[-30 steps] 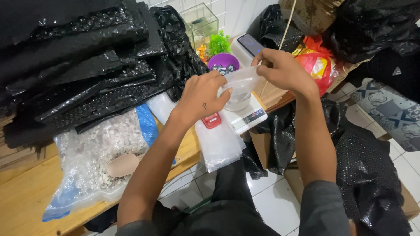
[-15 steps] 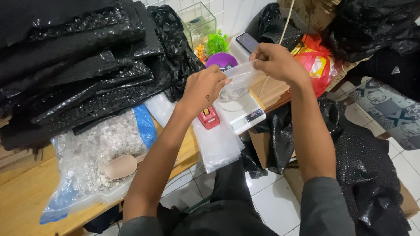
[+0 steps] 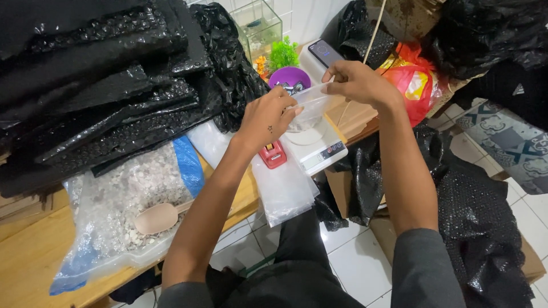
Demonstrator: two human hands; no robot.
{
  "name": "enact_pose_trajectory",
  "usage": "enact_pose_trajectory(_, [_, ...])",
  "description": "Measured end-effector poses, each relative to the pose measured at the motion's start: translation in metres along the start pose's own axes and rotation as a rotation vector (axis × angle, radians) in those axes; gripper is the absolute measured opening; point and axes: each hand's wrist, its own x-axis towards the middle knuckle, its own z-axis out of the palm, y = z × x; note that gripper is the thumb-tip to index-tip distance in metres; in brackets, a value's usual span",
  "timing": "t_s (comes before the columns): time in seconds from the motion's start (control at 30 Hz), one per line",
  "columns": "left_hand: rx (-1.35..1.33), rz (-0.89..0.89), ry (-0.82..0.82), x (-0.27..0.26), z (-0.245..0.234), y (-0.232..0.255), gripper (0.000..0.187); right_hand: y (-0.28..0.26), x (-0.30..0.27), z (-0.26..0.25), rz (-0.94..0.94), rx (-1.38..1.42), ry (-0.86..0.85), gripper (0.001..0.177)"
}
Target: Packing small granular items into individual plastic bags using a scoop and a scale for portioning.
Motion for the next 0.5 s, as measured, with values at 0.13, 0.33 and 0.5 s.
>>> enact_pose_trajectory(0.13, [-0.076, -0.052, -0.054, -0.003, -0.004, 0.006, 0.038, -0.004, -0.006, -0.004, 0.062, -0.027, -0.051, 0.028])
enact_pose_trajectory(0.33, [-0.132, -0.062, 0.014, -0.007, -0.015, 0.016, 0.048, -0.002, -0.007, -0.001, -0.053, -0.086, 0.057, 0.042])
enact_pose_trajectory(0.5, [-0.193, -0.100, 0.031, -0.007, -0.020, 0.019, 0.053, 0.001, -0.005, 0.005, -0.141, -0.070, 0.156, 0.036])
